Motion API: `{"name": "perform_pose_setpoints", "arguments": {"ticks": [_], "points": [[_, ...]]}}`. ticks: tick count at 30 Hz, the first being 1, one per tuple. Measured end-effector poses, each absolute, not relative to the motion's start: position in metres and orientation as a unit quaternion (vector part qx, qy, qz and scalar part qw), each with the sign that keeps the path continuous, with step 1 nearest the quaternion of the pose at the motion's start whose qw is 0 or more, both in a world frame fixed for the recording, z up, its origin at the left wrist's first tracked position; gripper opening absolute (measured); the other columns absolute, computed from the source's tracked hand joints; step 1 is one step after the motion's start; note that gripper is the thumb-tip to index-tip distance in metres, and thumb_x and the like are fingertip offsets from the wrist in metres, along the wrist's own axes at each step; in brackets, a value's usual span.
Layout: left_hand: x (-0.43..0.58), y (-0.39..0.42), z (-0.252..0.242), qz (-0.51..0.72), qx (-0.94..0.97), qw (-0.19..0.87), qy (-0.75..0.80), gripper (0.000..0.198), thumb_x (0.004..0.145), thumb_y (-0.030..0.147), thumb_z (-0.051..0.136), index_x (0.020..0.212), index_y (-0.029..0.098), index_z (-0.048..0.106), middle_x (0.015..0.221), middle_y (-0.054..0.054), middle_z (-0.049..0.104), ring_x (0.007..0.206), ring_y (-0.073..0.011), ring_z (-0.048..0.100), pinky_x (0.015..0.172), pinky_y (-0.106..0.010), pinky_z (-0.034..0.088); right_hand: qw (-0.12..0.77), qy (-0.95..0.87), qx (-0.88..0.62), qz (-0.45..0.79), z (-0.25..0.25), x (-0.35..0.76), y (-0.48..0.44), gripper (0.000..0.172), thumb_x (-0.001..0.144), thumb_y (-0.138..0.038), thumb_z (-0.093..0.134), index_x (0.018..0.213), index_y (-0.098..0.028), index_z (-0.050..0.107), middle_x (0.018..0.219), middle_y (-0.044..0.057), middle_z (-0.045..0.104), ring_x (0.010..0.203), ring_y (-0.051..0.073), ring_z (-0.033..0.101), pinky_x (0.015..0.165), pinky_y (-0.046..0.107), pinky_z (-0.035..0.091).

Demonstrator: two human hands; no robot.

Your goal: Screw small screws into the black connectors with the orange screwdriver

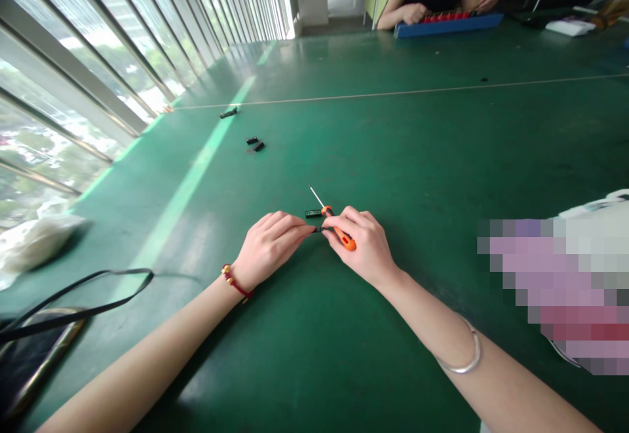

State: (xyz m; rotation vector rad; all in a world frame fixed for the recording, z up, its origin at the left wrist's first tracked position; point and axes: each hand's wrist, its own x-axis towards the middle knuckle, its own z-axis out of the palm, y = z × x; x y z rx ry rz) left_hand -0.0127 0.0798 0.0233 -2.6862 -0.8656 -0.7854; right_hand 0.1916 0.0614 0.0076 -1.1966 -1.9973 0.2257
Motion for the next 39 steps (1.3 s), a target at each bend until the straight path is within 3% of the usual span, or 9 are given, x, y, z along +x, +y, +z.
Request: {"name": "perform_pose_setpoints", "arguments": {"ticks": [6, 15, 26, 36, 39], "points": [[-0.007, 0.075, 0.023, -0.320, -0.876, 0.062, -0.355, 0.020, 0.090, 0.033, 0.055, 0.104, 0.020, 0.061, 0.090, -0.003, 0.066, 0.079, -0.0138, 0.056, 0.071, -0.028, 0.040, 0.403, -0.776, -0.475, 0.099, 0.008, 0.191, 0.060, 0.009, 0.084, -0.022, 0.057, 0.090, -0.022, 0.064, 0.078, 0.002, 0.061, 0.071, 0.015, 0.055, 0.069, 0.029, 0.045], [-0.004, 0.071, 0.023, -0.311, -0.881, 0.144, -0.326, 0.010, 0.089, 0.021, 0.053, 0.087, 0.021, 0.062, 0.071, 0.000, 0.061, 0.067, -0.0133, 0.048, 0.060, -0.030, 0.032, 0.418, -0.778, -0.458, 0.099, 0.012, 0.184, 0.053, 0.009, 0.085, -0.023, 0.056, 0.091, -0.021, 0.063, 0.077, 0.003, 0.058, 0.070, 0.014, 0.053, 0.068, 0.029, 0.045], [-0.006, 0.074, 0.020, -0.340, -0.876, -0.018, -0.342, 0.012, 0.089, 0.020, 0.052, 0.086, 0.021, 0.064, 0.087, 0.001, 0.072, 0.083, -0.0126, 0.059, 0.072, -0.026, 0.045, 0.410, -0.780, -0.449, 0.146, 0.008, 0.190, 0.059, 0.016, 0.085, -0.020, 0.056, 0.098, -0.024, 0.065, 0.082, 0.003, 0.055, 0.074, 0.015, 0.056, 0.072, 0.030, 0.045], [-0.004, 0.076, 0.019, -0.395, -0.867, 0.013, -0.304, 0.008, 0.086, 0.024, 0.062, 0.078, 0.023, 0.065, 0.086, 0.002, 0.069, 0.076, -0.0111, 0.055, 0.069, -0.024, 0.042, 0.409, -0.800, -0.417, 0.140, 0.007, 0.190, 0.060, 0.010, 0.084, -0.023, 0.060, 0.092, -0.024, 0.065, 0.081, 0.002, 0.057, 0.076, 0.014, 0.055, 0.074, 0.030, 0.044], [-0.003, 0.077, 0.018, -0.388, -0.865, 0.022, -0.316, 0.007, 0.086, 0.023, 0.061, 0.091, 0.023, 0.065, 0.090, 0.000, 0.068, 0.078, -0.0116, 0.056, 0.069, -0.025, 0.042, 0.421, -0.787, -0.421, 0.161, 0.007, 0.193, 0.062, 0.008, 0.084, -0.023, 0.060, 0.091, -0.023, 0.064, 0.081, 0.002, 0.058, 0.076, 0.014, 0.056, 0.073, 0.029, 0.045]]}}
